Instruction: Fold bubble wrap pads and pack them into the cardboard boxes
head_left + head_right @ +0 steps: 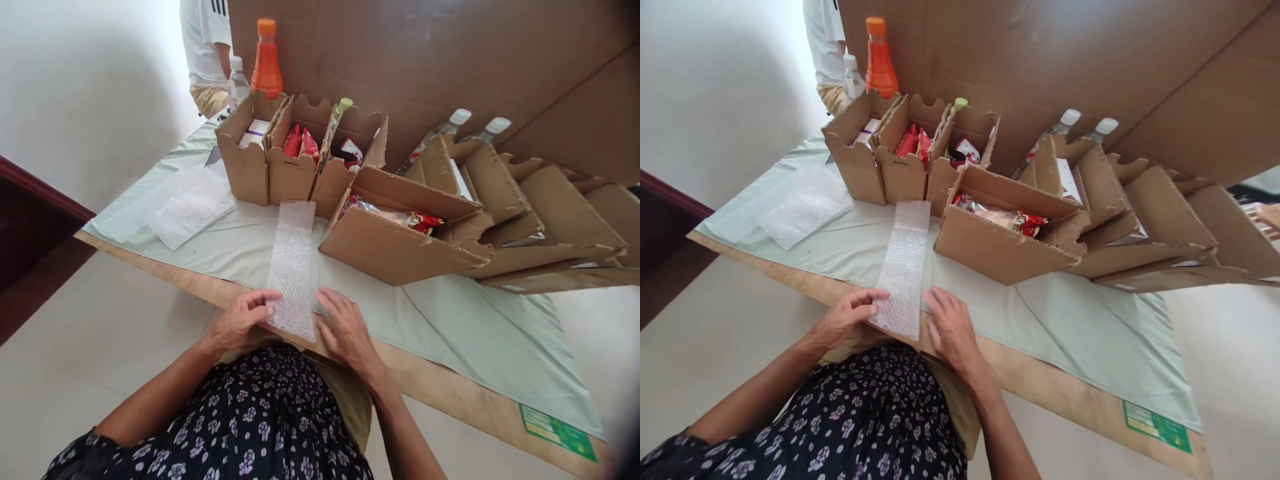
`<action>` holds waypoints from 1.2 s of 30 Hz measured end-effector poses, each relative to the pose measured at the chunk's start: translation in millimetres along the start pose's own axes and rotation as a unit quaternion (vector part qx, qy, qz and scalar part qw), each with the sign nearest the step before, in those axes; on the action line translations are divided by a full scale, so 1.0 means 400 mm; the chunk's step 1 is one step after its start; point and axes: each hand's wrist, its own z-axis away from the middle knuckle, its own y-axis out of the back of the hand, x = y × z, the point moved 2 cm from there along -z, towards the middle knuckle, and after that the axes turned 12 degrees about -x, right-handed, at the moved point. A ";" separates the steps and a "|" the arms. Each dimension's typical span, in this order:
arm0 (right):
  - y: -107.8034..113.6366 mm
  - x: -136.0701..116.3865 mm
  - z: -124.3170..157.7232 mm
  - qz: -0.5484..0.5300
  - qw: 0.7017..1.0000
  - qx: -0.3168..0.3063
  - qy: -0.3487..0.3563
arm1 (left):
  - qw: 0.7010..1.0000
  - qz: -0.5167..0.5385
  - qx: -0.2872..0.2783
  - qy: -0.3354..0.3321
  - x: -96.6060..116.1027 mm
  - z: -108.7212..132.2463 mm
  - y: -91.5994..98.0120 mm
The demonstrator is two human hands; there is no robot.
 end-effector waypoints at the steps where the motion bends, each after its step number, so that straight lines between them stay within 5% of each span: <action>1: -0.019 -0.014 0.017 -0.022 1.000 -0.010 0.003 | 0.999 0.048 -0.018 0.006 0.003 0.000 0.000; 5: -0.054 -0.062 0.002 -0.123 0.990 0.063 0.000 | 0.991 0.119 -0.060 0.001 0.013 0.005 0.000; 9: -0.058 -0.056 -0.043 -0.265 0.952 0.136 -0.072 | 0.994 -0.105 0.023 -0.029 0.015 0.015 0.009; 12: -0.066 -0.044 -0.059 -0.339 0.927 0.083 -0.138 | 0.935 -0.321 0.105 -0.108 0.017 0.011 0.006; 16: -0.079 -0.035 -0.075 -0.357 0.913 0.047 -0.195 | 0.864 -0.447 0.159 -0.167 0.010 -0.017 -0.003; 23: -0.061 -0.043 -0.040 -0.193 0.950 0.184 -0.162 | 0.776 -0.576 0.205 -0.155 -0.001 -0.051 0.012; 30: -0.068 -0.088 -0.039 -0.056 0.996 0.057 -0.040 | 0.781 -0.573 0.197 -0.149 -0.004 -0.059 0.010; 36: -0.099 -0.071 -0.083 -0.034 0.997 0.061 -0.036 | 0.767 -0.585 0.202 -0.168 0.004 -0.035 0.013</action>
